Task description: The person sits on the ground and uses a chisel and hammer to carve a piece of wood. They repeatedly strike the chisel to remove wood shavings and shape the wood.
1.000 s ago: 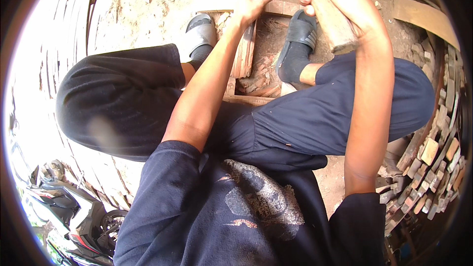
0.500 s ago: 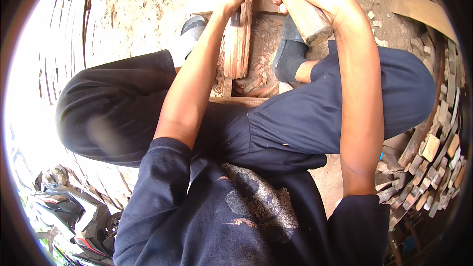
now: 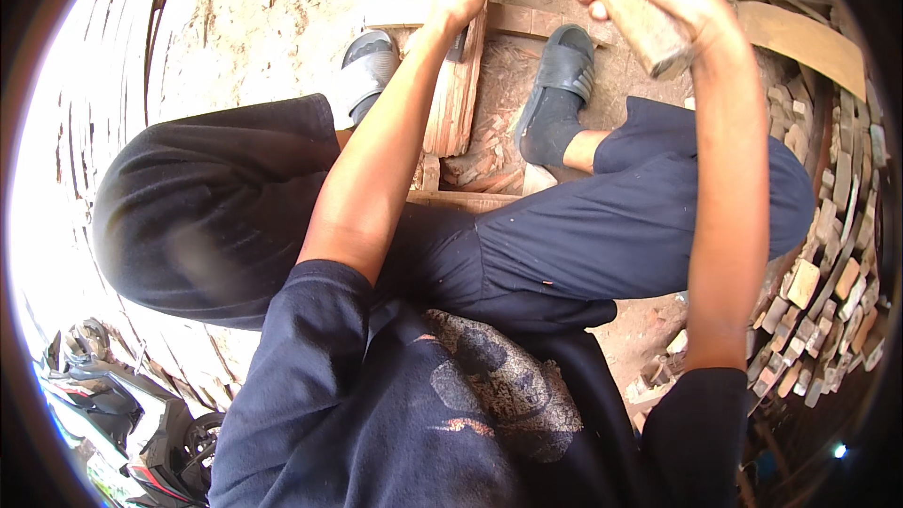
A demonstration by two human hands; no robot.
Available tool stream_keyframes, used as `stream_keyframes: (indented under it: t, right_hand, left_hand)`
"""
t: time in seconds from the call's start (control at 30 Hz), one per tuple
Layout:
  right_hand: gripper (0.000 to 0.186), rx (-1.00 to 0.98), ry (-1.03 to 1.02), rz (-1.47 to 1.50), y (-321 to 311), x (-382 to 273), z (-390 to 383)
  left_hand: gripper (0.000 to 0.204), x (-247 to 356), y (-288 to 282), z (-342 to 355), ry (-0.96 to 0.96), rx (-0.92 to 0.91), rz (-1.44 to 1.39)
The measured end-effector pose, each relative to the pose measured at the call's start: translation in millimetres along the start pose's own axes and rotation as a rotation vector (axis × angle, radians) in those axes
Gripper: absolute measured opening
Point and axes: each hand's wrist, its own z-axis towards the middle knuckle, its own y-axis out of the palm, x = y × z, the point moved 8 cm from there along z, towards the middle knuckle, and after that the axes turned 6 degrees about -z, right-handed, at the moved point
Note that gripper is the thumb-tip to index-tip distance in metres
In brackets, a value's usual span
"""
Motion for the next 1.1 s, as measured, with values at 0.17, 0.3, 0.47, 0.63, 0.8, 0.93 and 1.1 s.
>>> stream_keyframes:
  t: [0.17,0.3,0.47,0.63,0.8,0.93,1.1]
  right_hand:
    - [0.021,-0.006,-0.025,-0.190,3,-37,5]
    - [0.022,-0.040,0.006,-0.396,11,-24,27]
    - [0.022,-0.070,-0.009,-0.464,6,-23,32]
    - [0.022,0.006,-0.088,-0.448,5,-29,53]
    - [0.023,-0.041,-0.072,-0.578,14,-18,61]
    - [0.025,-0.106,0.011,-0.429,10,-20,72]
    - [0.025,0.146,-0.157,-0.341,-16,-44,60]
  left_hand:
    - [0.028,-8,1,-3,-0.048,0.008,0.025]
    - [0.026,-9,13,-1,-0.077,-0.080,0.067]
    - [0.029,-15,15,2,0.068,0.013,-0.129]
    - [0.030,-22,-3,1,-0.075,0.105,0.050]
    - [0.028,-11,3,0,0.034,0.081,-0.110]
    - [0.028,-13,-4,1,0.118,0.161,-0.093]
    - [0.024,-33,0,-2,-0.439,0.009,-0.005]
